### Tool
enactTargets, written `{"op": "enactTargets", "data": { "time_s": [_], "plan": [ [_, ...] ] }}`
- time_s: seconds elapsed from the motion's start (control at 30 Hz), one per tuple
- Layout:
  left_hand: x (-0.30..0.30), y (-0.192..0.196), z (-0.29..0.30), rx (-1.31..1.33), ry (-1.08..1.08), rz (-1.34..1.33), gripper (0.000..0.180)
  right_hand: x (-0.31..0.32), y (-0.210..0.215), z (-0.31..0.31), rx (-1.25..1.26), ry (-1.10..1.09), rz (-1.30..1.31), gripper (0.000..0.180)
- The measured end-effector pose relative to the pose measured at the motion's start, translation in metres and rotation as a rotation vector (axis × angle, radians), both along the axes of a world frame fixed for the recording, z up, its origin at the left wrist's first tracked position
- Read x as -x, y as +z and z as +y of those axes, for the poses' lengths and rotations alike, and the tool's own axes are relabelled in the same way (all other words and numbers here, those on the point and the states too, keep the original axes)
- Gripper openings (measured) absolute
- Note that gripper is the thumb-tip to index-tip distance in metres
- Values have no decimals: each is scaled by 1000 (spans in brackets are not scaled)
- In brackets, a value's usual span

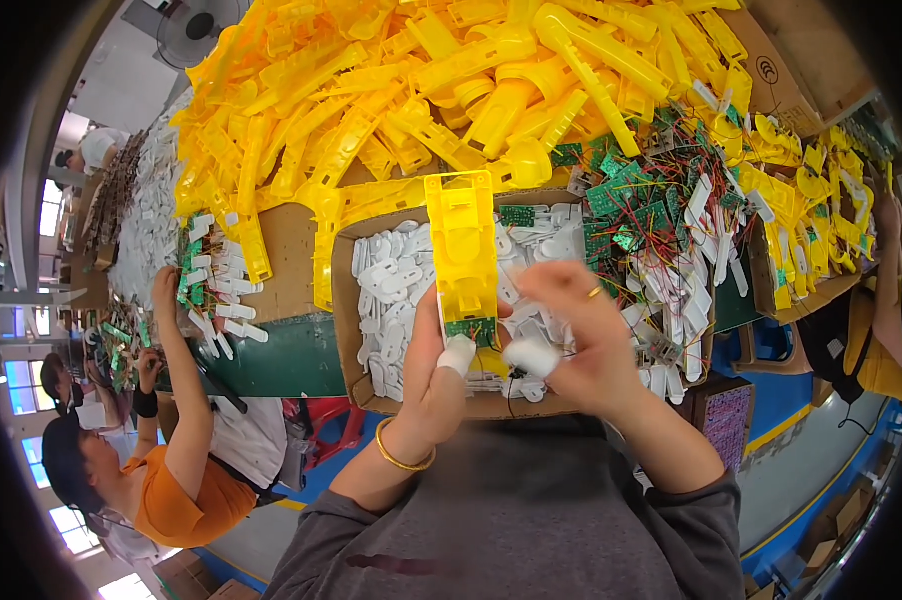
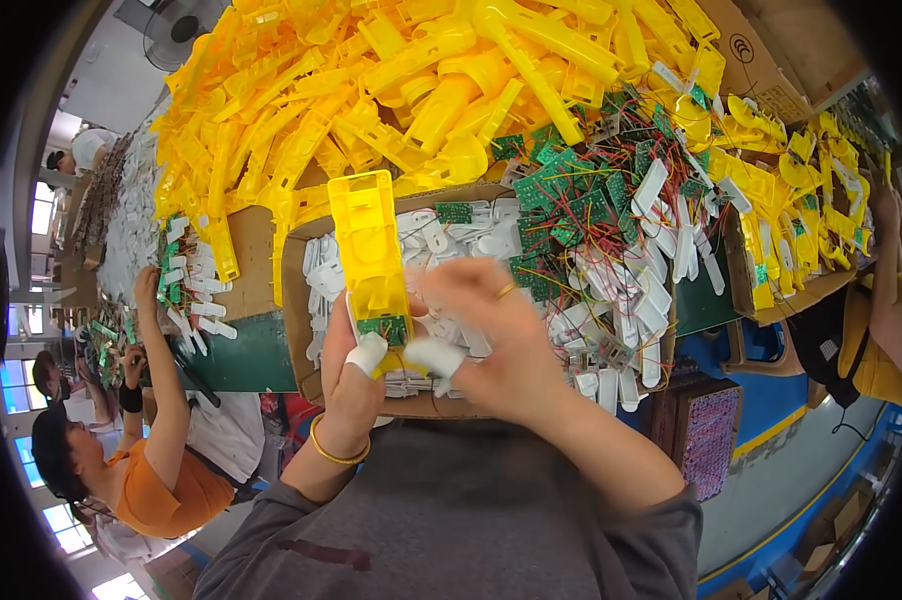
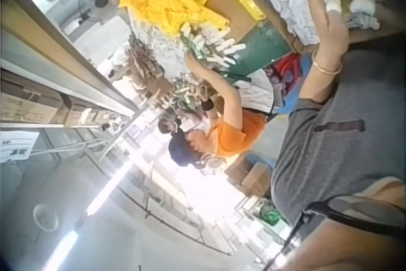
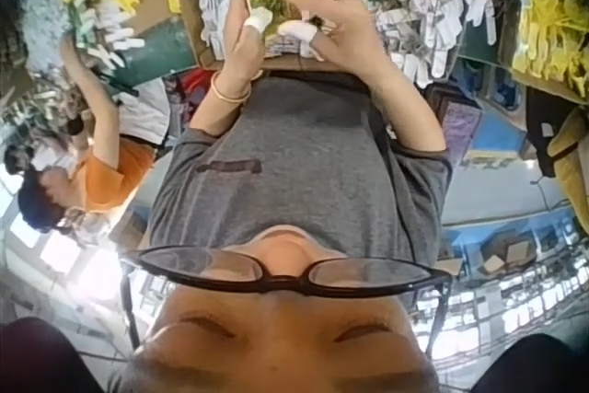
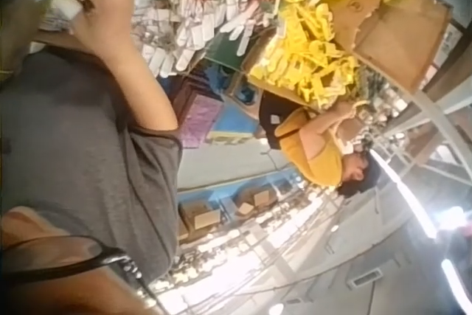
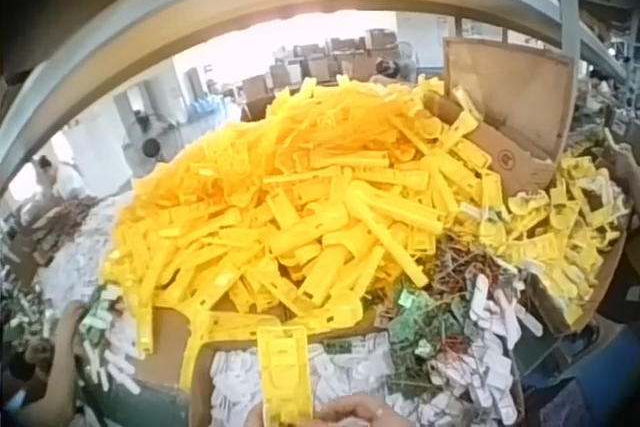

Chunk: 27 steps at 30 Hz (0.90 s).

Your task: Assembling internal circuit boards and white plastic components into yellow lighting housings.

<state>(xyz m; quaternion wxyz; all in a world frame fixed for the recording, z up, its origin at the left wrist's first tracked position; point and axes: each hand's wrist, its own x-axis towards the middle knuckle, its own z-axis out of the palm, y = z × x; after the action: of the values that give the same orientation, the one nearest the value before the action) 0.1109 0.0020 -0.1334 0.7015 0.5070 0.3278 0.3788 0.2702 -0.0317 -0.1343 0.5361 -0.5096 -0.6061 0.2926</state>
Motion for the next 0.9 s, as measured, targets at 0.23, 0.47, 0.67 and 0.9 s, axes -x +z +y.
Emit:
{"op": "enactTargets", "data": {
  "time_s": [0.23,0.47,0.67,0.9],
  "plan": [
    [-3,8,-2,-45,-104,0,57,-10,16,10,697,373,670,33],
    [0,-4,1,-518,-37,515,43,4,-4,5,519,265,718,30],
    [-6,-27,8,-376,35,460,39,5,-22,15,547,231,709,30],
    [2,4,36,127,204,-201,37,-17,-21,-5,339,254,-26,33]
  ]
}}
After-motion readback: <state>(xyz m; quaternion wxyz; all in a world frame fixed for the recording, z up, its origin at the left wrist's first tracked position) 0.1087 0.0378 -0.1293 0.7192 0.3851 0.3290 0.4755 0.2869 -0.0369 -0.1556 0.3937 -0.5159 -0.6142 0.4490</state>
